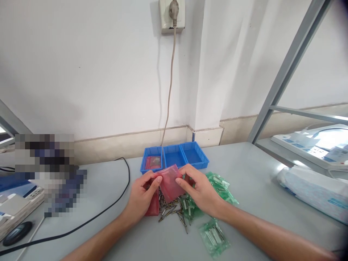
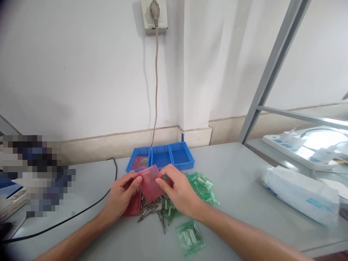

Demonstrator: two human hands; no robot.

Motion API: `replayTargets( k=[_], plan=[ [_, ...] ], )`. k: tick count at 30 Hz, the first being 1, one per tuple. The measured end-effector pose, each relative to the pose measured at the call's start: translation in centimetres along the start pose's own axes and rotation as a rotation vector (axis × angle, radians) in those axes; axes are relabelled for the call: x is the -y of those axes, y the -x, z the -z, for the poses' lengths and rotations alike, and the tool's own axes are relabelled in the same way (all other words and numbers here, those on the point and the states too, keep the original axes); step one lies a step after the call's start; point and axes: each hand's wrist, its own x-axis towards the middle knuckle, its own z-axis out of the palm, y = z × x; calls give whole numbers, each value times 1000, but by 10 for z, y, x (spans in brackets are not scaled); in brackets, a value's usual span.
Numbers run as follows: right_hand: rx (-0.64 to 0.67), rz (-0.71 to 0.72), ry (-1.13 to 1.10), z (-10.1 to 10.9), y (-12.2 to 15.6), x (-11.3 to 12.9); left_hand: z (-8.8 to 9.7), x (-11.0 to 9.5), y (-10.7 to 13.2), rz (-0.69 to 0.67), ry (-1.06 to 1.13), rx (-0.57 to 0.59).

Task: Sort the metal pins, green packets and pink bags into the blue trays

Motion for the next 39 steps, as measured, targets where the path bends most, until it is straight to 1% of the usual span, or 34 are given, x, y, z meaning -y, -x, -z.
replayTargets(
  k=[4,8,11,13,17,21,23,26,30,33,35,39],
  plan=[
    [28,-88,-131,-3,0,-4,-1,4,1,-76,-69,15],
    [8,-88,-218,-2,-3,-3,-3,11,6,-110,-81,-10],
    [9,-99,-301,-1,-4,-3,-2,12,9,-181,-149,-51],
    [18,-109,-343,-1,-4,-4,1,9,9,-241,-214,-42],
    [36,-110,-363,-1,-3,-4,5,-3,6,-360,-261,50],
    [57,-101,-372,-2,-3,-4,6,-8,3,-429,-320,55],
    [64,-111,-384,-3,-3,-3,7,-8,-1,-418,-319,30],
    [60,-110,-387,-3,-4,-2,10,-4,-6,-362,-273,3],
    [49,-85,-355,-2,-4,0,13,5,-8,-309,-218,12],
    [49,-102,-323,0,-4,0,12,8,-7,-335,-236,34],
    [50,-110,-306,1,-3,1,12,7,-7,-343,-262,28],
    [54,-144,-278,3,-1,4,13,3,-8,-293,-314,-18]
  ],
)
